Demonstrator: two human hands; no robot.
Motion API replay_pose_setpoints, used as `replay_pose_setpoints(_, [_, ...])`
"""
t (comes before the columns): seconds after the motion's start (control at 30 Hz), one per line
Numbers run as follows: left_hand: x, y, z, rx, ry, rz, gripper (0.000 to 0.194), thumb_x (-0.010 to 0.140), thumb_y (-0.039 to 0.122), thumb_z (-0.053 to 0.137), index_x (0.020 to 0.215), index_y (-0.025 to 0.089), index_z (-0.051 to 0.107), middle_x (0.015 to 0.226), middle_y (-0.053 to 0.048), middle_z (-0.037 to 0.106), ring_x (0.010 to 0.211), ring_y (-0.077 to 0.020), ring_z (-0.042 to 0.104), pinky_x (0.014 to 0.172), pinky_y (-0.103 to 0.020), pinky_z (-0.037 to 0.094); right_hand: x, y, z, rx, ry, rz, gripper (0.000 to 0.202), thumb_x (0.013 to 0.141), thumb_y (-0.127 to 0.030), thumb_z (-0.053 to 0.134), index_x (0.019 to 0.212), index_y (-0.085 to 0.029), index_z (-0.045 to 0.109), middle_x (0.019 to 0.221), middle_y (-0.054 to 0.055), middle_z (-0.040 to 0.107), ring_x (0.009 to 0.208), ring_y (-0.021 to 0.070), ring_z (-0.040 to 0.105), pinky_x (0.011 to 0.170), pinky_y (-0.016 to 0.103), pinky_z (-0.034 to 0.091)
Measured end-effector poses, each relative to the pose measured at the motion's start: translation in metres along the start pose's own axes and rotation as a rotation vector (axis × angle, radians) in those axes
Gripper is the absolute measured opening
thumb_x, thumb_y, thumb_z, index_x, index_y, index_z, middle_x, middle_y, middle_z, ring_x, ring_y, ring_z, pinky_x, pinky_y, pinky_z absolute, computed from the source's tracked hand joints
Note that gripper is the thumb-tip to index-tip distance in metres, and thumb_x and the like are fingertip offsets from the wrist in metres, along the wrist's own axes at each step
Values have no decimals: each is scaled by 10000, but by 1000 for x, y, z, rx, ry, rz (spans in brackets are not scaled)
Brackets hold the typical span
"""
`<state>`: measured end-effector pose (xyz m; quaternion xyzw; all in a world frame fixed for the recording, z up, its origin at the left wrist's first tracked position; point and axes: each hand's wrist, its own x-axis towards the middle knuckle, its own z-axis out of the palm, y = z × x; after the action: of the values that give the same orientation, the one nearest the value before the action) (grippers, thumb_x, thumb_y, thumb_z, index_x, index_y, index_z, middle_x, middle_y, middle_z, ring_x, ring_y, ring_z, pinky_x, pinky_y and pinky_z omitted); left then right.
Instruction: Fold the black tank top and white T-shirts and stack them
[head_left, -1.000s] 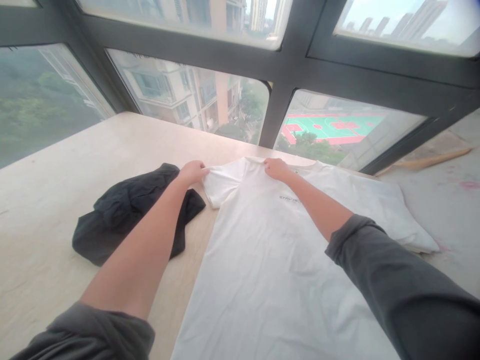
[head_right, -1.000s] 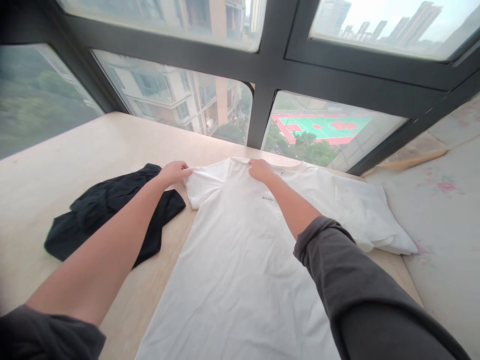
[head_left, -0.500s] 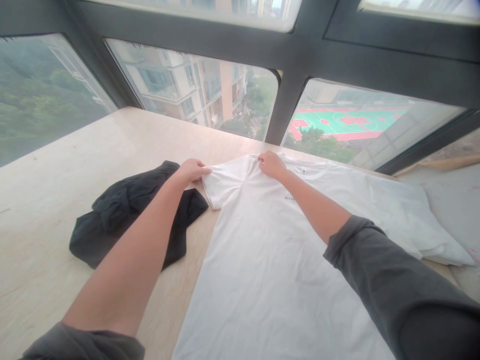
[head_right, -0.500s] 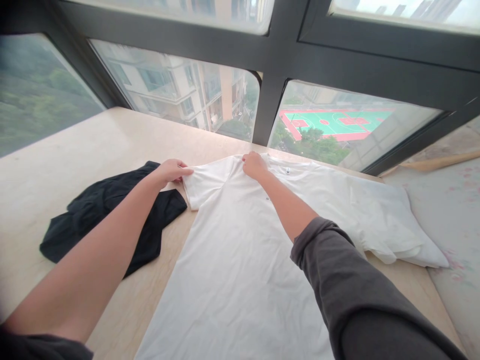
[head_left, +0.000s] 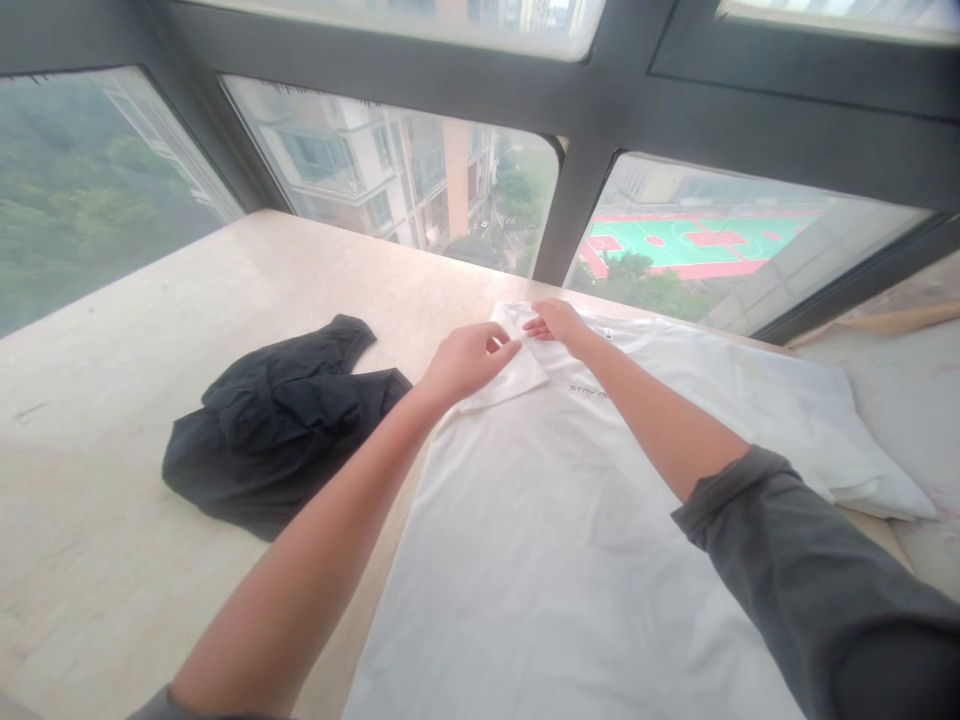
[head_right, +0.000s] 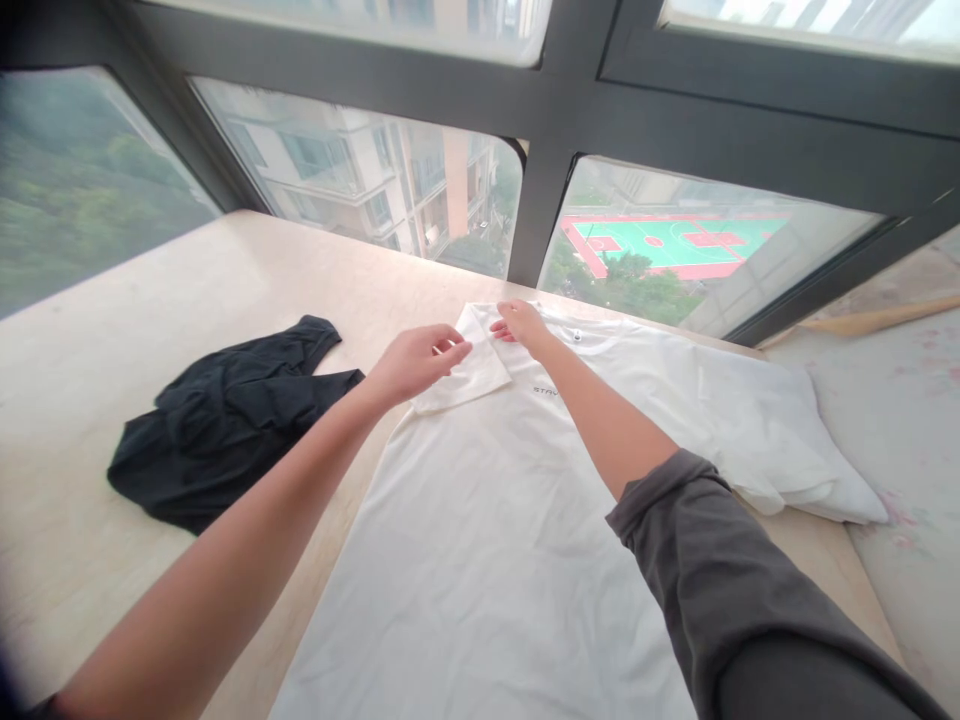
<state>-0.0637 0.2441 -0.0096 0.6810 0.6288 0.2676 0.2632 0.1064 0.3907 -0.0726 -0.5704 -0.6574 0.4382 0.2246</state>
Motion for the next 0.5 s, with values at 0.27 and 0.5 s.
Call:
replay_pose_setpoints(0.27, [-39,-71,-4,185,29,-205,461,784,264,606,1234,161,608,1148,-91,684,920,-206,651,843,-339,493,-12,3,6,-231,-1,-28,306,891,-361,616,1129,-168,634,972,94,744,833,195,687,798,310,520])
replay_pose_setpoints(0.5, [-48,-78,8,66,9,-196,548,789,290,612,1324,191,548,1070,-52,693,842,-172,649,800,-310,495,-52,2,18,-692,0,-74,579,854,-448,614,1368,-196,531,1141,130,700,1038,309,651,837,366,491])
